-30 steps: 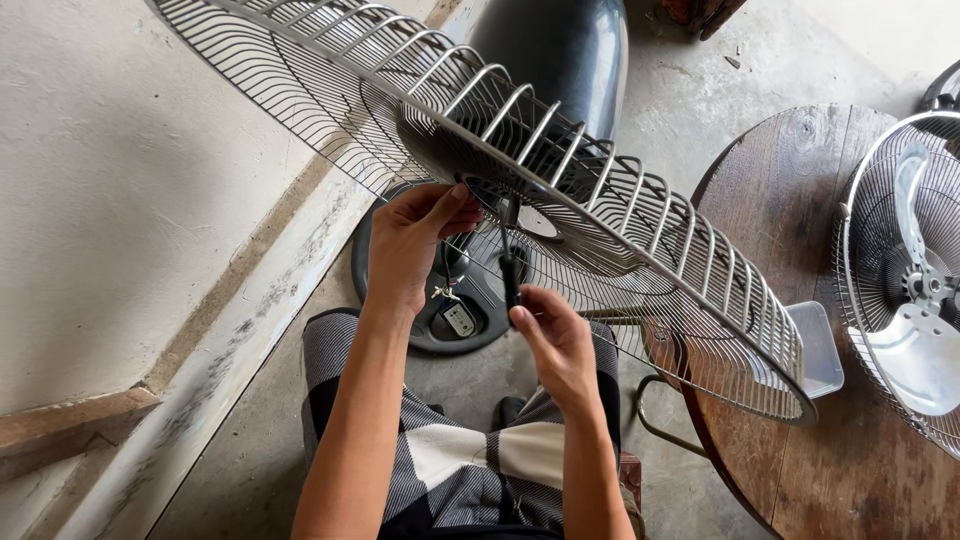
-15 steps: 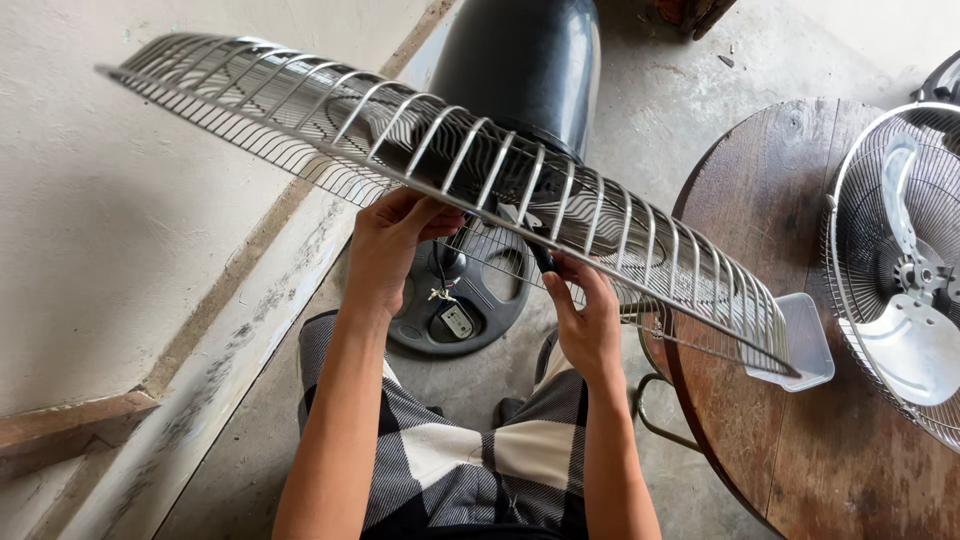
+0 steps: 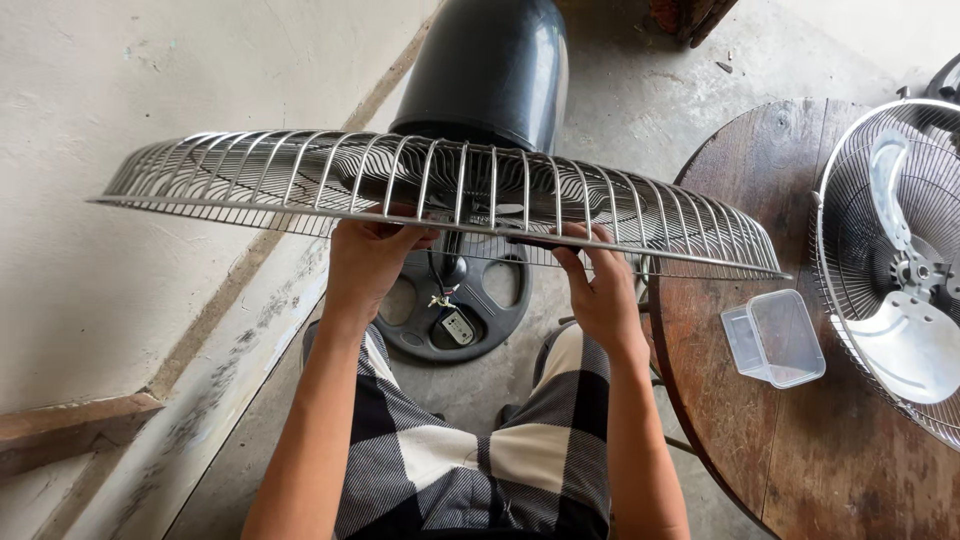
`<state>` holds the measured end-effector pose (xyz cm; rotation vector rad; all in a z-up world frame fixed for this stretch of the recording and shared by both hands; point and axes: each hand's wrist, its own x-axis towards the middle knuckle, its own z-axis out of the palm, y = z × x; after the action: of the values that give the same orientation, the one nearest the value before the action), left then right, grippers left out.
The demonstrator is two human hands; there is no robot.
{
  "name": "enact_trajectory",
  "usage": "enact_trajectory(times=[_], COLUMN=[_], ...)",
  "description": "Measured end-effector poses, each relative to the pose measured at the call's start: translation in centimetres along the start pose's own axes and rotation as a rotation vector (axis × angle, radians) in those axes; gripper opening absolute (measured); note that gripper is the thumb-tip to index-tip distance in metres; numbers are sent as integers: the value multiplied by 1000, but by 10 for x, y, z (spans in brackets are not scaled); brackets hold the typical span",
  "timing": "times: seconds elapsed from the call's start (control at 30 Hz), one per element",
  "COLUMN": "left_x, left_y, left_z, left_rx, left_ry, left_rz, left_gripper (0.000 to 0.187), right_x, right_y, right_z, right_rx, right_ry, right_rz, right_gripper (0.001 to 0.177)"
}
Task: The person uses a screwdriver to remove screws from the front grill of an electric fan, then detaches the grill and sets it aside. They continue to unscrew the motor housing from the fan stand.
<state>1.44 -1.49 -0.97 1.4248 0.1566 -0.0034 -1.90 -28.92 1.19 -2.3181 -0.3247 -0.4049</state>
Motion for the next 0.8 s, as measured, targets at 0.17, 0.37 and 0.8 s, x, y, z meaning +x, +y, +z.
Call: enact_trajectory(times=[0.17, 0.37, 0.8], left_x=[-17, -21, -3], left_y=[22, 38, 44], left_z=[-6, -5, 6], left_rx=[282, 329, 219], left_ry=[55, 41, -13], left_rz=[103, 330, 229], left_gripper=[14, 15, 10], right_x=[4, 12, 22], right_y=[-8, -18, -7], right_z=[-10, -15, -19], right_rx=[-38, 90, 176], right_ry=[18, -19, -15], right_rz=[-139, -64, -65], right_gripper=[22, 22, 22])
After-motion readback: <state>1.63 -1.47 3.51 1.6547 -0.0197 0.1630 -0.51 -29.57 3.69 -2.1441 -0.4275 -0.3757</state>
